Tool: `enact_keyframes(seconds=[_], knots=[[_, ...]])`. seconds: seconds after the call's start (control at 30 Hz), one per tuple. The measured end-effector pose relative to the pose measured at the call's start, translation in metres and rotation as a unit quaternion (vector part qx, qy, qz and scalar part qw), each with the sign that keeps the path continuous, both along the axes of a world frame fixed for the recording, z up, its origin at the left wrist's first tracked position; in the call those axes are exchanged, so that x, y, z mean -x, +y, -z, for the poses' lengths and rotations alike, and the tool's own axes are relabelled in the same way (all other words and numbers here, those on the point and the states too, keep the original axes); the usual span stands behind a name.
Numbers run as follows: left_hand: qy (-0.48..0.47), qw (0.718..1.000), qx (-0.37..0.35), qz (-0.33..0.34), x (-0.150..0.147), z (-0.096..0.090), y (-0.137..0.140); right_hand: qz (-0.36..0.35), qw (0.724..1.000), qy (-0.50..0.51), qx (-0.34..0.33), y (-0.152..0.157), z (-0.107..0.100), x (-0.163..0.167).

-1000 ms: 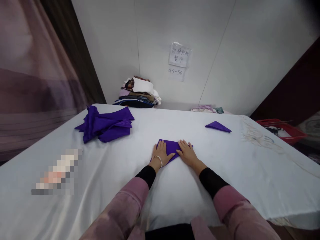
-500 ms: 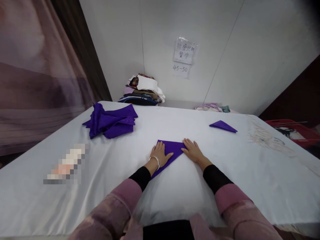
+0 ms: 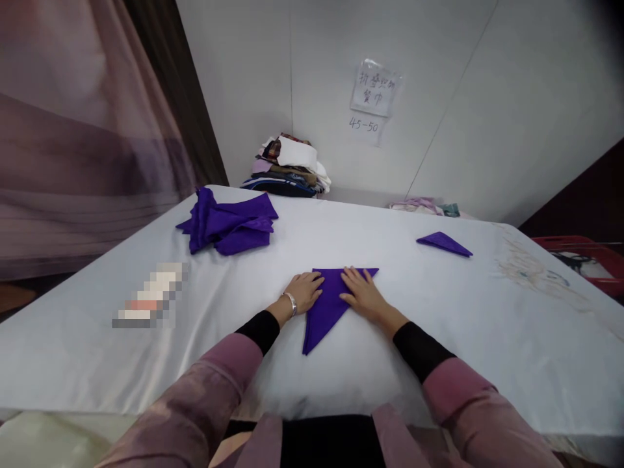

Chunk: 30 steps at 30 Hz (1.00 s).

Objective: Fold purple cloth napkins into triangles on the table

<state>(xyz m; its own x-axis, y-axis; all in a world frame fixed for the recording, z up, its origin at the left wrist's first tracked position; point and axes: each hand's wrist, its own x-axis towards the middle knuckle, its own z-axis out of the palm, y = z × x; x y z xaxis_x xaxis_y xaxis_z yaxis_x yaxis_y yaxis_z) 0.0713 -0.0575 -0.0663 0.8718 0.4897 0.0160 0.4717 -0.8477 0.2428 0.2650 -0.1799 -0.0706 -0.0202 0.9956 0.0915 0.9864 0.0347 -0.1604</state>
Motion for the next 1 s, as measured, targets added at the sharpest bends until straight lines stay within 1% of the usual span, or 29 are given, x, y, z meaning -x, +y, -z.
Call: enact_keyframes(seconds=[0.1,0.17,0.23,0.4,0.57,0.7,0.87,0.93,1.0], knots=[[-0.006,1.000,0.000,0.009,0.003,0.004,0.002,-0.072,0.997,0.006,-0.006,-0.007,0.004,0.039],[-0.014,1.000,-0.005,0.016,0.005,0.006,0.004,-0.090,0.996,0.013,-0.001,-0.013,0.005,0.057],[-0.022,0.999,-0.009,0.023,0.006,0.007,0.005,-0.096,0.995,0.020,0.009,-0.020,0.006,0.067],[-0.031,0.999,0.003,0.024,0.008,0.010,0.009,-0.113,0.993,0.020,0.019,-0.031,0.005,0.075],[-0.043,0.999,0.011,0.030,0.007,0.012,0.015,-0.124,0.992,0.011,0.012,-0.032,0.006,0.074],[-0.041,0.999,0.013,0.011,-0.001,0.008,0.014,-0.126,0.992,0.006,0.012,-0.031,0.006,0.074],[-0.061,0.997,-0.026,-0.041,-0.010,0.003,0.004,-0.116,0.993,0.004,0.034,-0.032,0.003,0.084],[-0.070,0.996,-0.045,-0.042,-0.012,0.004,0.002,-0.120,0.992,0.016,0.042,-0.035,0.000,0.093],[-0.079,0.994,-0.061,-0.035,-0.011,0.006,0.002,-0.140,0.988,0.038,0.051,-0.041,-0.004,0.105]])
